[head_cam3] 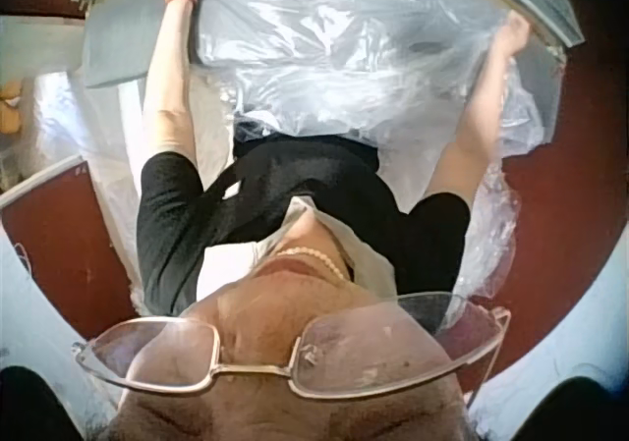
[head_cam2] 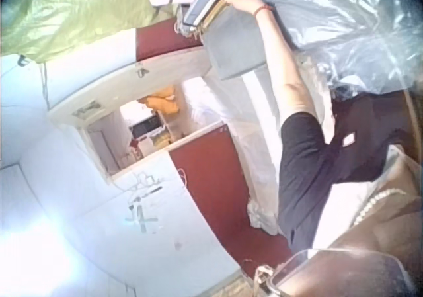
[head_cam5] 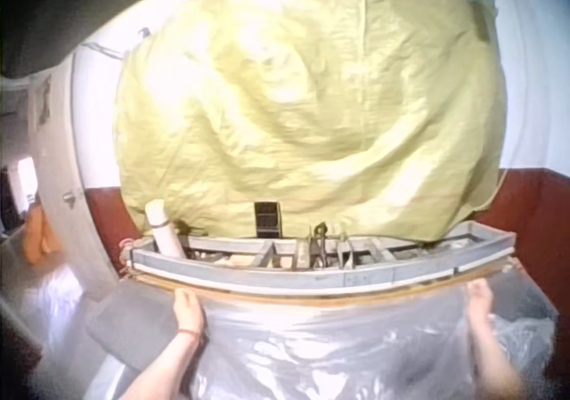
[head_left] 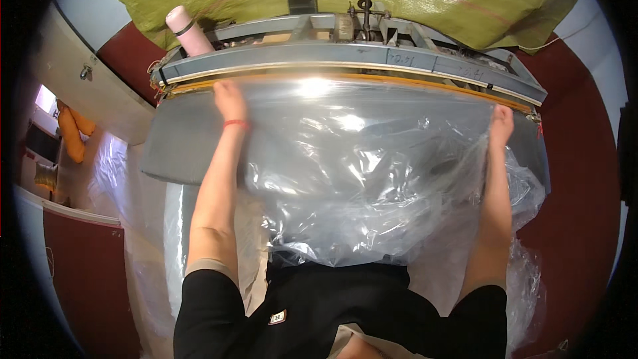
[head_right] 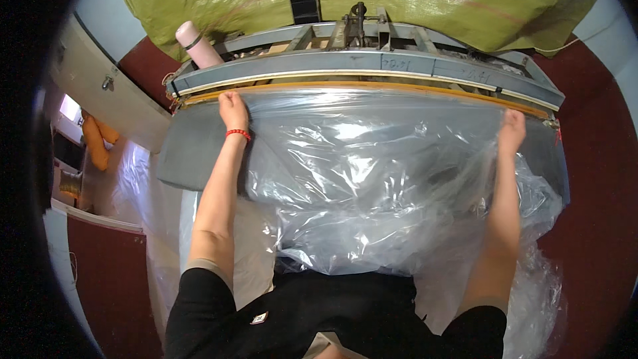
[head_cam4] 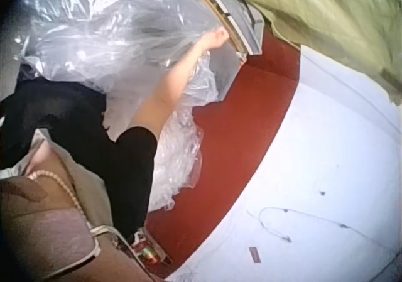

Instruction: Using a heat sealing machine to seal large plastic bags.

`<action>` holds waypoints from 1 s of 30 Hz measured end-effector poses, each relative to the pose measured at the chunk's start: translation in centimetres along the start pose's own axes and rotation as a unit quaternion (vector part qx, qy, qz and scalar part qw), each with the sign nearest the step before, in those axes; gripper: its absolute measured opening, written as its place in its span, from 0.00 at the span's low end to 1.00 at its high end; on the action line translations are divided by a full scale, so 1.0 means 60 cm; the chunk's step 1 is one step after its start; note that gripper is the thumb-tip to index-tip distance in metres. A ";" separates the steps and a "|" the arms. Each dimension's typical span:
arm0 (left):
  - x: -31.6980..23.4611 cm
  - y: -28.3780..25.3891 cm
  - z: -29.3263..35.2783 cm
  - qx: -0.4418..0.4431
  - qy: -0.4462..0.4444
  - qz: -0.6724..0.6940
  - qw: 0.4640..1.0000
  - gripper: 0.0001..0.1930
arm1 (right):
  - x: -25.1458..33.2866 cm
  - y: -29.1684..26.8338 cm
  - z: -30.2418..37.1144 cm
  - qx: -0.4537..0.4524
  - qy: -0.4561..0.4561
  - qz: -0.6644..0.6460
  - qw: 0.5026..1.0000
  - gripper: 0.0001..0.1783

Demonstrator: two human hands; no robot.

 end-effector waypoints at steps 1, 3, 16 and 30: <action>0.004 0.004 -0.010 0.006 -0.020 -0.003 1.000 0.07 | 0.007 0.023 -0.004 -0.003 -0.001 0.003 1.000 0.09; 0.037 0.002 -0.038 0.004 -0.047 0.009 0.999 0.09 | 0.013 0.066 -0.010 -0.021 0.031 -0.069 0.997 0.08; 0.124 -0.010 -0.081 -0.058 -0.184 0.074 0.978 0.08 | 0.038 0.060 -0.025 -0.065 0.104 -0.031 0.992 0.05; -0.033 -0.144 0.111 0.132 0.139 -0.225 0.955 0.06 | 0.210 -0.118 0.104 0.145 0.010 0.024 0.989 0.09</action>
Point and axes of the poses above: each hand's wrist, its own z-axis away from the middle knuckle, its own y-axis out of the palm, x = y × z, the point moved 8 cm from there along -z, towards the middle knuckle, and after that the axes turned 13 degrees about -y, right-handed, at the moved point
